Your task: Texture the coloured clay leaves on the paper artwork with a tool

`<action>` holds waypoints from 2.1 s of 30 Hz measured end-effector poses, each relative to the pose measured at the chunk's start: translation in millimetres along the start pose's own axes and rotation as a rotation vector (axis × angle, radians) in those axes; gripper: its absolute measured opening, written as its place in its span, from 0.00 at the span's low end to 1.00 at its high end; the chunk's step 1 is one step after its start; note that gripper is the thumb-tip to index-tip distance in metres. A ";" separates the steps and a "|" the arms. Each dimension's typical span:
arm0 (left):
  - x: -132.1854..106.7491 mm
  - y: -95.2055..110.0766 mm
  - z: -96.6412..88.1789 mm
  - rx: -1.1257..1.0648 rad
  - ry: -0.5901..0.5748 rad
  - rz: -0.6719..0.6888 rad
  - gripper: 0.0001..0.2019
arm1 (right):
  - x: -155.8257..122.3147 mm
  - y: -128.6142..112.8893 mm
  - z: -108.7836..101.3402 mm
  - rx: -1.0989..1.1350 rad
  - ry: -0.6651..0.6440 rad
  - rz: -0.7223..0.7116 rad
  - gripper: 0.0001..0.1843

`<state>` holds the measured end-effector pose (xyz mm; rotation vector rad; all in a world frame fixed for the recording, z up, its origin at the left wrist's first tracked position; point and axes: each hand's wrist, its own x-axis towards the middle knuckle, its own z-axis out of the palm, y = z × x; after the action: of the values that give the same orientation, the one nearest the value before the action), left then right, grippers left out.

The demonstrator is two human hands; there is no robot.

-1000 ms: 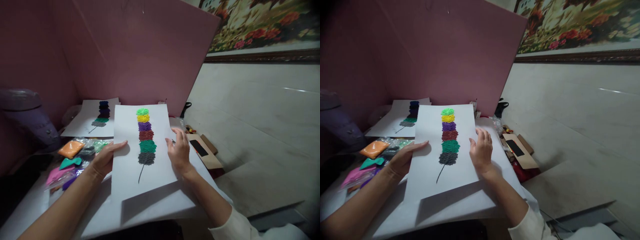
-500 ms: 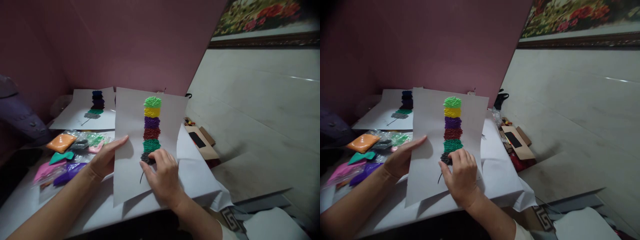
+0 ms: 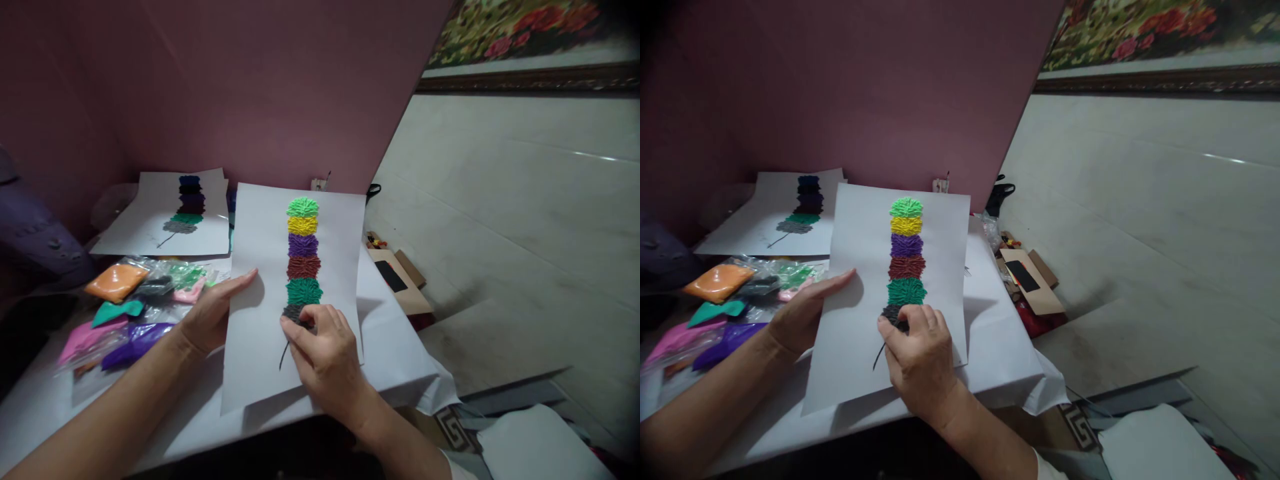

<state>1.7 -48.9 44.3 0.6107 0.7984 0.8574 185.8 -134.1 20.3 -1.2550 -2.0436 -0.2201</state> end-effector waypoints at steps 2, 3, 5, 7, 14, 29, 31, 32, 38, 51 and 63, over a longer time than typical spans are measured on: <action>1.0 -0.9 -0.4 0.012 -0.017 -0.067 0.11 | -2.1 1.3 1.0 -0.006 -0.016 -0.013 0.14; 1.4 -1.2 -0.5 0.016 -0.028 -0.088 0.12 | -2.9 2.1 1.5 -0.010 -0.027 -0.021 0.13; 1.8 -1.8 -0.4 0.018 -0.042 -0.103 0.13 | -4.0 4.0 2.6 -0.023 -0.055 -0.040 0.13; 1.9 -2.7 0.2 0.024 -0.049 -0.116 0.13 | -5.0 6.1 4.2 -0.040 -0.082 -0.064 0.13; 3.7 -8.8 2.3 0.028 -0.080 -0.133 0.13 | -10.5 11.2 10.5 0.062 -0.108 -0.027 0.07; 4.1 -8.9 3.1 0.060 -0.002 -0.133 0.15 | -12.0 5.7 27.6 0.087 0.008 0.140 0.04; 4.9 -9.5 2.5 0.065 0.008 -0.127 0.14 | -12.4 7.4 28.3 0.103 0.005 0.134 0.05; 5.4 -9.7 2.1 0.065 0.009 -0.129 0.14 | -12.5 8.4 28.0 0.114 0.000 0.131 0.06; 7.6 -9.5 -1.2 0.048 -0.012 -0.153 0.13 | -12.4 12.2 22.4 0.206 -0.025 0.122 0.04; 9.6 -7.6 0.8 0.052 -0.046 -0.182 0.12 | -10.6 15.0 29.6 0.242 -0.038 0.194 0.09; 6.9 -10.2 -1.4 0.105 -0.088 -0.143 0.14 | -9.1 14.8 25.9 0.299 -0.094 0.256 0.06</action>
<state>7.7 -48.3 33.5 0.6706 0.8005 0.6567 188.0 -120.5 -7.7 -1.3375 -1.8836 0.2597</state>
